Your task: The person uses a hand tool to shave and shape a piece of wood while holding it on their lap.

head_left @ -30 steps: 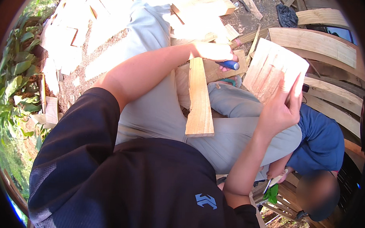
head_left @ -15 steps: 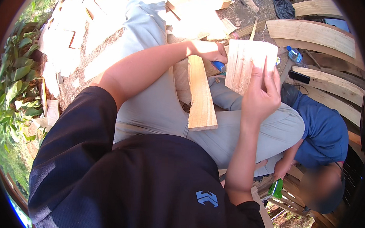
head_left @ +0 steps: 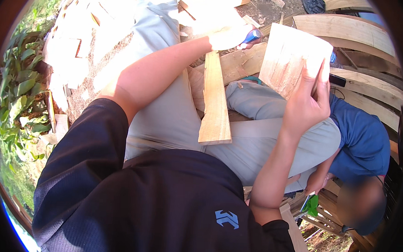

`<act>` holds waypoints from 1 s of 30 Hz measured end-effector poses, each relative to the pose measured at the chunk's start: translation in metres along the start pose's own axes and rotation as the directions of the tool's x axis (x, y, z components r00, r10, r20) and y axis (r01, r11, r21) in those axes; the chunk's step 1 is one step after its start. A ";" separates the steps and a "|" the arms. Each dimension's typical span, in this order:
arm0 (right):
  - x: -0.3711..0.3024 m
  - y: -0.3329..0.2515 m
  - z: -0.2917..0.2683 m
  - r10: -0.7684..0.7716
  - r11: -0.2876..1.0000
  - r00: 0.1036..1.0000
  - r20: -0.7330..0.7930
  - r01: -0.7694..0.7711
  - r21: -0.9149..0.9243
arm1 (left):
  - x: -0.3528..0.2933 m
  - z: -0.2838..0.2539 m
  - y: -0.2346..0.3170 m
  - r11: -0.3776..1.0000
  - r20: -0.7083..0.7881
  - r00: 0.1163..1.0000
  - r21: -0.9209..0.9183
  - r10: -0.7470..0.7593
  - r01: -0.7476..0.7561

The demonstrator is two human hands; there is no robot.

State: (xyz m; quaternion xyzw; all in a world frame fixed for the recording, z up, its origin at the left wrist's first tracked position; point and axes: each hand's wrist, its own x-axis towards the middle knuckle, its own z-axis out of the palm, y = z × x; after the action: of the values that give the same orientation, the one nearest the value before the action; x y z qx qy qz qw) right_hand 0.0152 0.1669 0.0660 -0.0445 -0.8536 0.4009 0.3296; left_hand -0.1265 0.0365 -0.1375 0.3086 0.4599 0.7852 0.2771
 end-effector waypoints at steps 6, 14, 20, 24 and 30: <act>0.004 0.007 -0.001 -0.020 0.999 0.998 0.063 0.022 -0.029 | 0.013 0.022 0.030 0.964 -0.017 0.984 0.198 -0.178 0.178; 0.007 0.015 0.009 -0.064 0.997 0.995 0.081 0.066 -0.029 | 0.018 0.005 0.013 0.891 0.128 0.883 0.013 -0.452 0.454; 0.009 0.017 0.012 -0.050 0.998 0.998 0.037 0.052 -0.045 | 0.019 0.027 0.031 0.825 -0.045 0.827 0.059 -0.561 0.563; 0.014 0.014 0.016 -0.093 0.995 0.996 -0.011 0.093 -0.035 | 0.015 0.017 0.017 0.858 0.046 0.871 0.204 -0.488 0.470; 0.014 0.010 0.010 -0.053 0.997 0.997 0.053 0.055 -0.048 | 0.016 0.026 0.007 0.901 0.022 0.938 0.288 -0.345 0.325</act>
State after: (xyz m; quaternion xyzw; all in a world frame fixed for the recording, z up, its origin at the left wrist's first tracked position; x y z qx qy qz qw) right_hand -0.0029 0.1719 0.0618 -0.0191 -0.8724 0.3717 0.3169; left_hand -0.1183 0.0594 -0.1176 0.2892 0.6022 0.6412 0.3777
